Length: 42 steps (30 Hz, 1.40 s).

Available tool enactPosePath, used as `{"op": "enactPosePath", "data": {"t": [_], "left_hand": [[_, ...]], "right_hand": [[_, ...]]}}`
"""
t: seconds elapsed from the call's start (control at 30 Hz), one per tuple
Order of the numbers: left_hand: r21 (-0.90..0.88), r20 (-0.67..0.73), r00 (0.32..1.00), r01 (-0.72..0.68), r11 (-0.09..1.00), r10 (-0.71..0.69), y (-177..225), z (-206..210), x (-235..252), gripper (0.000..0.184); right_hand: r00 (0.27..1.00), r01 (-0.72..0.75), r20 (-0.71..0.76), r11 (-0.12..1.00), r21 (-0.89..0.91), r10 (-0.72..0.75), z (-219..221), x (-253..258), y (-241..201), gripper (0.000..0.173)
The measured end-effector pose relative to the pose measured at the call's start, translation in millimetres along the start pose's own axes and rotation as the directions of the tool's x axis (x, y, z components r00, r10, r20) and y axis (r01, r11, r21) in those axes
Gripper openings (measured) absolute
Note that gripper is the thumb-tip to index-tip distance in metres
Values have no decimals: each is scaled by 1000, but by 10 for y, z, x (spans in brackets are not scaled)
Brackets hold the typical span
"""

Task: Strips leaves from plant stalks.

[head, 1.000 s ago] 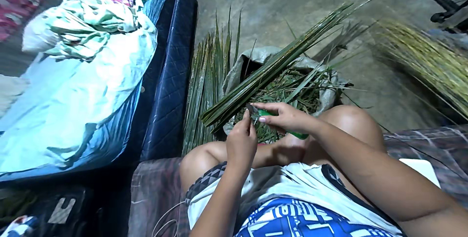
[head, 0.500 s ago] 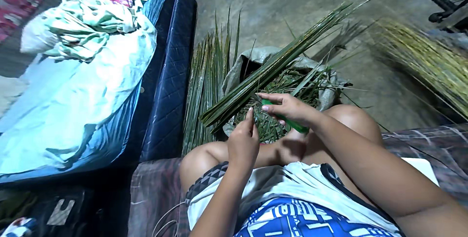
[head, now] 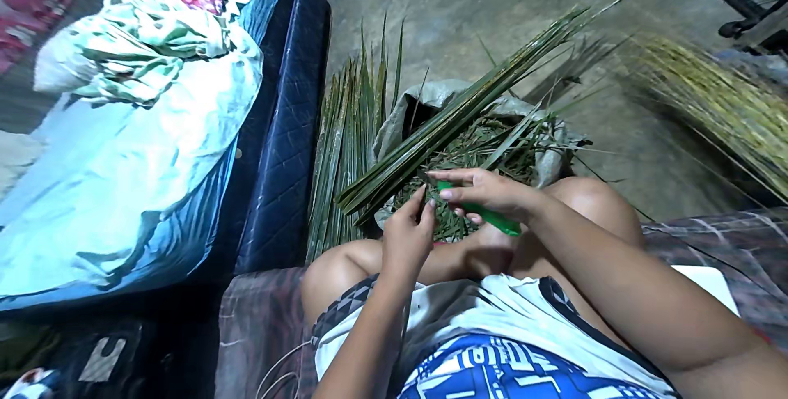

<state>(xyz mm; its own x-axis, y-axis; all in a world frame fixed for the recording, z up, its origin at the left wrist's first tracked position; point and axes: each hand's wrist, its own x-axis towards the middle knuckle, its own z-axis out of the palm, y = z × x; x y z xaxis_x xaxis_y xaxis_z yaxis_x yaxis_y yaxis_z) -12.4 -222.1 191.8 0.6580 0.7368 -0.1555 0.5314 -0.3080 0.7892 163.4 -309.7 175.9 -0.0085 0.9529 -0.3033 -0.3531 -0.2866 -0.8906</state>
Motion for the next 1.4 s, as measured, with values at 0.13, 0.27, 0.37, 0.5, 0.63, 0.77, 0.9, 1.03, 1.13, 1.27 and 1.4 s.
{"op": "enactPosePath", "data": {"t": [0.13, 0.27, 0.37, 0.5, 0.63, 0.77, 0.9, 1.03, 1.13, 1.27, 1.4], "left_hand": [[-234, 157, 978, 168, 958, -133, 104, -95, -24, 36], [-427, 362, 931, 212, 879, -49, -9, -204, -24, 30], [-529, 416, 909, 231, 816, 12, -141, -209, 32, 30], [-653, 416, 909, 283, 703, 21, -232, -137, 111, 42], [-747, 463, 884, 424, 513, -57, -167, -122, 166, 52], [-830, 477, 873, 485, 275, -103, -170, -142, 231, 56], [-835, 438, 868, 490, 251, -234, -155, -161, 284, 54], [-699, 257, 941, 337, 631, -218, -66, -95, 250, 59], [-358, 114, 992, 88, 930, -50, -57, 69, 177, 43], [-18, 107, 993, -50, 999, 52, 41, 229, 112, 36], [-20, 115, 992, -52, 998, 54, 91, 211, 127, 24]], "right_hand": [[997, 0, -78, 997, 78, 6, -60, 5, -54, 48], [964, 109, -255, 988, 111, -78, -188, -28, -91, 47], [933, 183, -330, 980, 83, -146, -270, -45, -81, 48], [936, 170, -312, 985, -7, -164, -239, -72, -72, 48], [971, 84, -214, 990, -111, -106, -137, -29, -23, 49], [984, 64, -152, 982, -176, -91, -136, 28, 44, 41], [983, 16, -172, 970, -242, -59, -150, 53, 33, 38], [965, 43, -245, 982, -186, -89, -98, 42, -1, 36], [941, 95, -320, 993, -63, -110, -12, 74, 19, 35], [915, 128, -390, 991, 44, -101, 93, 128, 68, 29], [915, 124, -400, 979, 161, -50, 34, 155, 100, 8]]}}
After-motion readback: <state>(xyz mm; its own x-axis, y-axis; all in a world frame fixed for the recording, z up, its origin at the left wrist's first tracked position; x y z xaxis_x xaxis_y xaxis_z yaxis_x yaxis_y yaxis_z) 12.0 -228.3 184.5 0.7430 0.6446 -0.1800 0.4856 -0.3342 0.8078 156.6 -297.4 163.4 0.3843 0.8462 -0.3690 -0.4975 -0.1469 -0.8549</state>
